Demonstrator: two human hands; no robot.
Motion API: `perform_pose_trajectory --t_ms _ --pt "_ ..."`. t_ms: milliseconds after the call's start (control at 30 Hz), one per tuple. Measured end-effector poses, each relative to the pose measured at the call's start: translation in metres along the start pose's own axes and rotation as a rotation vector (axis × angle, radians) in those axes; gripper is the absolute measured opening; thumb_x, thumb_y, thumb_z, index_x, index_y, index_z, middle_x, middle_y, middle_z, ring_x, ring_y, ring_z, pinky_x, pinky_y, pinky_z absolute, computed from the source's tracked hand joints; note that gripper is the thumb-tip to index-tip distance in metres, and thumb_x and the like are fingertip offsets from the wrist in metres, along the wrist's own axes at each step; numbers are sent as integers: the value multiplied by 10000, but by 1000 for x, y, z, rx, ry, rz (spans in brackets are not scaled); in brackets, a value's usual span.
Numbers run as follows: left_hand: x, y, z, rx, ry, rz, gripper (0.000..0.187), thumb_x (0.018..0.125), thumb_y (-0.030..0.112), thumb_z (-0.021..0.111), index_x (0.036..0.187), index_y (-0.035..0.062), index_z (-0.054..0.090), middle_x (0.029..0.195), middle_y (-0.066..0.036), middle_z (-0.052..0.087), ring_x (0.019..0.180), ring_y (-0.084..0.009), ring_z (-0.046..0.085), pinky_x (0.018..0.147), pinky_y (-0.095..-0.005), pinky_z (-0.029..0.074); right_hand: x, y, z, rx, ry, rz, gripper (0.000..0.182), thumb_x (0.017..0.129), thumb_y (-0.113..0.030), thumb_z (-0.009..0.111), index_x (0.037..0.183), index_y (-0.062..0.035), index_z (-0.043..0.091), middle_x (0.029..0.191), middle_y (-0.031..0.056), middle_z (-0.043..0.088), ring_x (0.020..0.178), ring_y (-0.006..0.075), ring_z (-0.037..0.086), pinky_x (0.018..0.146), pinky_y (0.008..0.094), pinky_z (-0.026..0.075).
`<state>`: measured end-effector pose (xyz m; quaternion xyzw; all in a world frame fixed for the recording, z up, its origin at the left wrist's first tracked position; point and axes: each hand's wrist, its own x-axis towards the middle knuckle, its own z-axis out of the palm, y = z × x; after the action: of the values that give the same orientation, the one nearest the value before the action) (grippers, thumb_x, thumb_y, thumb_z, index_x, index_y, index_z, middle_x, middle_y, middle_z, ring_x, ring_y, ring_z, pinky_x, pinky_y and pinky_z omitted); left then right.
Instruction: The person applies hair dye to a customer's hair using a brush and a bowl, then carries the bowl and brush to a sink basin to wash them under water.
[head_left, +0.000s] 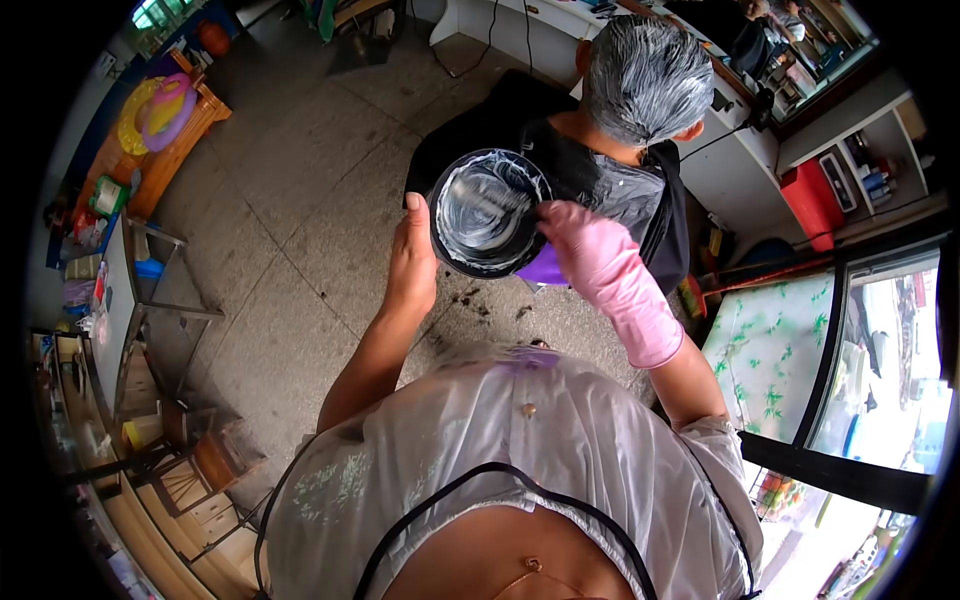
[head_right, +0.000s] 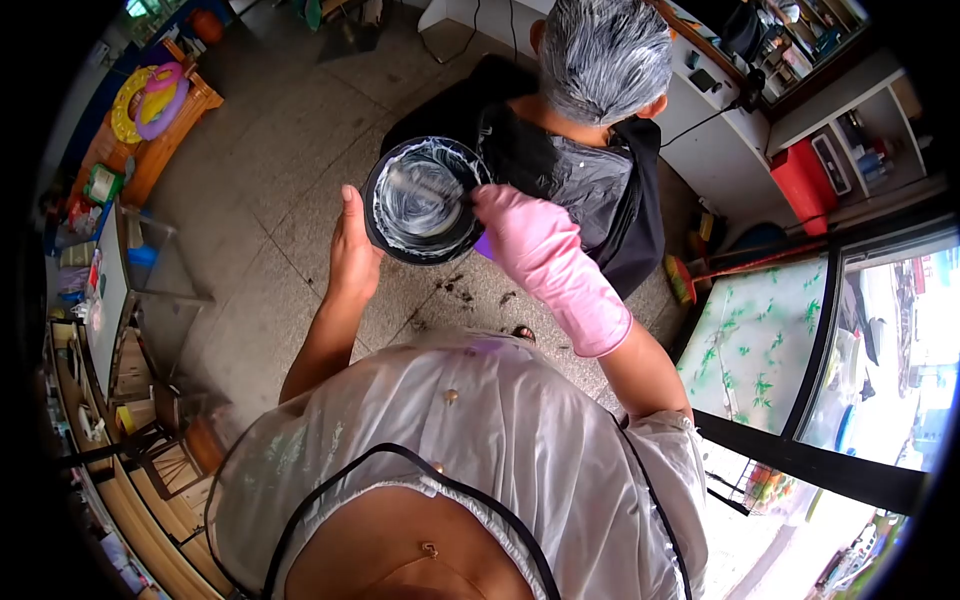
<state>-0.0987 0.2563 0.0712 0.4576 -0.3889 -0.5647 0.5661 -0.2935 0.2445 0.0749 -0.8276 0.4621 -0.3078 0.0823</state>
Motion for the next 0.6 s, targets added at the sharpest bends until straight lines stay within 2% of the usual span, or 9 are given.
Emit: perform_pose_trajectory --t_ms 100,133,200,233,267,333,467,533,600 --pt "5 5 -9 122 -55 94 633 906 494 241 1098 -50 502 1029 -135 574 966 -182 558 846 -289 443 -7 -6 -5 -119 -311 -90 159 769 -68 534 925 -63 565 809 107 589 690 265 598 553 337 485" --pt "6 8 -12 204 -100 148 624 910 483 240 1111 -48 499 1040 -136 572 976 -186 555 848 -286 439 -4 -5 -12 -116 -313 -91 159 769 -68 534 925 -63 565 809 107 589 690 265 598 553 337 485" --pt "3 8 -11 241 -95 91 593 917 457 260 1155 -41 477 1060 -142 568 983 -196 552 851 -283 432 2 -1 -23 -268 -274 -223 170 763 -90 525 927 -85 569 792 81 582 666 250 601 533 336 483" --pt "3 6 -10 337 -97 182 579 918 447 273 1172 -37 465 1061 -144 568 985 -199 552 851 -282 429 8 -2 -21 -438 -149 -216 65 732 -117 515 782 -81 536 666 80 538 563 211 580 451 321 465" --pt "4 3 -10 434 -102 271 567 920 437 287 1189 -34 453 1063 -146 568 988 -202 551 852 -281 427 14 -7 -23 -558 -46 -199 71 725 -135 518 773 -85 534 629 67 519 533 183 560 412 310 448" --pt "9 -4 -13 407 -118 233 552 919 429 304 1204 -21 448 1077 -154 564 995 -203 548 852 -282 422 28 -12 -24 -696 60 -326 70 686 -126 533 724 -67 529 586 56 498 515 177 545 392 291 420" --pt "15 -6 -20 449 -115 235 529 918 421 321 1175 -11 485 1090 -169 560 999 -205 544 857 -280 413 32 -13 -11 -857 -89 -311 102 676 -124 541 776 -101 543 617 18 453 520 137 493 410 272 393" --pt "16 -9 -24 484 -87 295 517 920 408 327 1167 -16 491 1089 -164 564 1000 -207 543 859 -279 409 33 -22 -16 -918 -226 -405 81 636 -140 540 685 -81 513 593 22 436 521 142 471 408 272 372" --pt "18 -9 -23 519 -60 322 491 921 393 336 1163 0 502 1067 -165 574 977 -218 553 833 -288 416 36 -18 -13 -846 -177 -452 82 612 -139 542 637 -74 499 571 26 420 508 142 448 407 270 356"
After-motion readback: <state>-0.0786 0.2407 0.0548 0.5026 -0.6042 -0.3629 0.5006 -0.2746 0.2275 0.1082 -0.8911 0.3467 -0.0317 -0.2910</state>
